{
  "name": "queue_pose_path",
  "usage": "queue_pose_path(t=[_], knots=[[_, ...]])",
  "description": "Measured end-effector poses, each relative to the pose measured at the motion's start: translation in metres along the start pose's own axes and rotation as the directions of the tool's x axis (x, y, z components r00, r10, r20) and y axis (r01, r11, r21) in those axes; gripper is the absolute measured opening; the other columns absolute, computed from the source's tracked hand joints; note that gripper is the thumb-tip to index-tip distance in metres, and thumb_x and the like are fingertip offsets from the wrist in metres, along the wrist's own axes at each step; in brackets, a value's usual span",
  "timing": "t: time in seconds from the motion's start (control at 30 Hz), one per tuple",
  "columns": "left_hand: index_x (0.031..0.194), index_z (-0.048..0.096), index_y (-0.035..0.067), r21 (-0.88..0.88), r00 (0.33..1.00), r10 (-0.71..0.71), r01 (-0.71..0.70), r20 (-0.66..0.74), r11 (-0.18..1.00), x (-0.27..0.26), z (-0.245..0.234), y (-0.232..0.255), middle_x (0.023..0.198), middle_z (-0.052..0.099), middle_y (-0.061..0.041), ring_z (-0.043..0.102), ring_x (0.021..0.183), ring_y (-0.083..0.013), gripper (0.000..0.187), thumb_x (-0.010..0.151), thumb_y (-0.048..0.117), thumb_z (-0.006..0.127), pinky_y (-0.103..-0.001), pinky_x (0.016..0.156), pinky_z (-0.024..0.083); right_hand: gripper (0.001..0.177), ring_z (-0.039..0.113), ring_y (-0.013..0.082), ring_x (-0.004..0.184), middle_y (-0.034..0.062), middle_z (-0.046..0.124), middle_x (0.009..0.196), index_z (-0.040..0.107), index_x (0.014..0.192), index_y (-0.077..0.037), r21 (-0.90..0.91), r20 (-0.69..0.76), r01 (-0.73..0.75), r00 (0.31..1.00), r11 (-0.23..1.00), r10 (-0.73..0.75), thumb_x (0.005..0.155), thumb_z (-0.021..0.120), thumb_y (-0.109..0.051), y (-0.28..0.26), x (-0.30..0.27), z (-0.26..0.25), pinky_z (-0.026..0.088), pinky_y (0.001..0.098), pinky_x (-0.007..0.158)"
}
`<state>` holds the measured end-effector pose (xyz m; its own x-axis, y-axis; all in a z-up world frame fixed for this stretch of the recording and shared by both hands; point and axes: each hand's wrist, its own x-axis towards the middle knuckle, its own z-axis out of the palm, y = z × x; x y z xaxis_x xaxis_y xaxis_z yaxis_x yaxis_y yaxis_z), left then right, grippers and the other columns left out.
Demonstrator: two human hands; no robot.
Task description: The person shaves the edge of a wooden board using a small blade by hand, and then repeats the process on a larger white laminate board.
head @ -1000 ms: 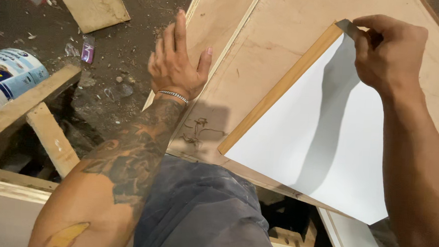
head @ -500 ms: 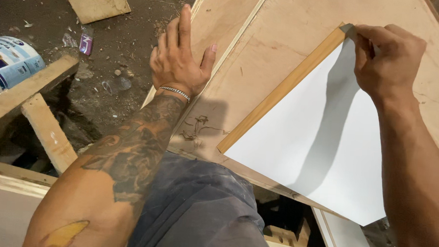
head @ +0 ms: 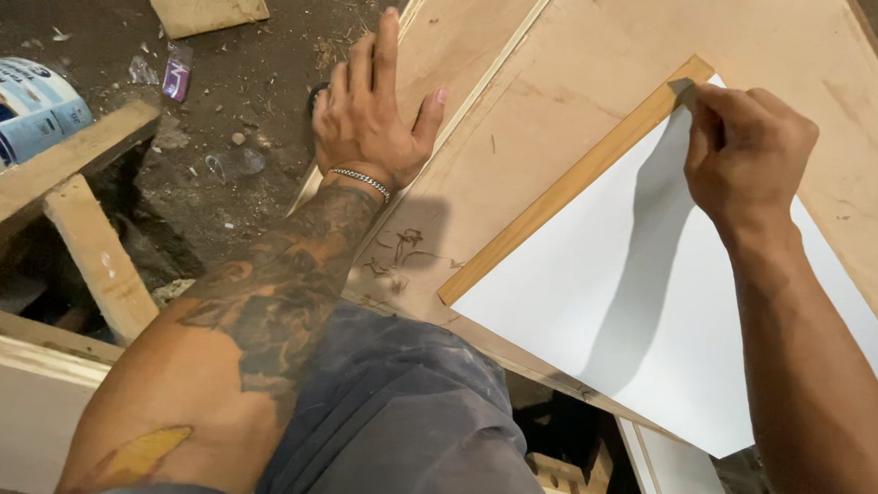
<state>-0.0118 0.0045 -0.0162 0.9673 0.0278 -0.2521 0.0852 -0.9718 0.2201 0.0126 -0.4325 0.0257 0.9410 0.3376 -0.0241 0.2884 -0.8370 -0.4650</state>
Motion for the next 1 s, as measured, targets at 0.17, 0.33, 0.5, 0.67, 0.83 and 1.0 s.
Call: queue_pose_path(t=[0.17, 0.33, 0.5, 0.67, 0.83, 1.0], knots=[[0.183, 0.024, 0.025, -0.043, 1.000, -0.001, 0.000, -0.030, 0.999, 0.003, -0.001, 0.002, 0.163, 0.064, -0.006, 0.070, 0.131, -0.0343, 0.093, 0.113, 0.075, 0.059, -0.057, 0.099, 0.059, 0.032, 0.056, 0.0253, 0.068, 0.0069, 0.063, 0.082, 0.093, 0.122, -0.010, 0.020, 0.066, -0.088, 0.994, 0.996, 0.086, 0.106, 0.073, 0.009, -0.050, -0.026, 0.014, 0.046, 0.0383, 0.067], [0.184, 0.023, 0.024, -0.022, 1.000, 0.011, -0.011, -0.021, 1.000, 0.002, -0.002, 0.003, 0.165, 0.064, -0.007, 0.070, 0.128, -0.0338, 0.094, 0.113, 0.075, 0.058, -0.056, 0.097, 0.059, 0.028, 0.061, 0.0208, 0.075, 0.0051, 0.070, 0.093, 0.088, 0.125, -0.009, 0.204, 0.161, -0.250, 0.962, 0.947, 0.220, 0.108, 0.072, 0.006, -0.105, -0.044, 0.010, 0.050, 0.0331, 0.071], [0.184, 0.020, 0.024, -0.036, 1.000, 0.010, -0.010, 0.008, 0.999, 0.003, -0.007, 0.004, 0.165, 0.063, -0.008, 0.071, 0.129, -0.0356, 0.093, 0.113, 0.073, 0.057, -0.060, 0.096, 0.059, 0.041, 0.069, 0.0157, 0.091, 0.0050, 0.069, 0.097, 0.071, 0.157, 0.000, 0.546, 0.145, -0.662, 0.678, 0.513, 0.720, 0.117, 0.064, -0.007, -0.116, -0.084, -0.026, 0.061, 0.0290, 0.087], [0.183, 0.026, 0.018, -0.071, 0.997, 0.054, -0.057, -0.046, 0.996, 0.000, -0.010, 0.006, 0.166, 0.052, -0.011, 0.059, 0.150, -0.0356, 0.091, 0.112, 0.066, 0.058, -0.060, 0.106, 0.060, 0.017, 0.078, 0.0322, 0.095, 0.0230, 0.077, 0.101, 0.073, 0.129, 0.008, 0.621, 0.052, -0.773, 0.209, 0.132, 0.977, 0.119, 0.063, -0.001, -0.144, -0.241, 0.005, 0.060, 0.0465, 0.095], [0.177, 0.042, 0.014, 0.074, 0.877, 0.390, -0.385, -0.282, 0.920, 0.013, 0.006, 0.024, 0.183, 0.038, -0.016, 0.037, 0.167, -0.0401, 0.081, 0.109, 0.049, 0.068, -0.059, 0.128, 0.033, 0.037, 0.078, 0.0269, 0.072, 0.0122, 0.068, 0.074, 0.068, 0.099, -0.008, 0.689, 0.185, -0.552, -0.494, -0.471, 0.850, 0.117, 0.047, -0.033, -0.189, -0.445, 0.129, 0.060, 0.0502, 0.076], [0.169, 0.047, 0.008, 0.020, 0.663, 0.719, -0.732, -0.209, 0.681, 0.056, 0.027, 0.175, 0.170, 0.048, -0.016, 0.044, 0.156, -0.0376, 0.083, 0.103, 0.049, 0.076, -0.053, 0.122, 0.031, 0.091, 0.078, 0.0380, 0.062, 0.0237, 0.069, 0.087, 0.054, 0.122, 0.004, 0.827, 0.325, -0.198, -0.596, -0.527, 0.734, 0.122, 0.042, -0.086, -0.243, -0.403, 0.139, 0.069, 0.0536, 0.061]])
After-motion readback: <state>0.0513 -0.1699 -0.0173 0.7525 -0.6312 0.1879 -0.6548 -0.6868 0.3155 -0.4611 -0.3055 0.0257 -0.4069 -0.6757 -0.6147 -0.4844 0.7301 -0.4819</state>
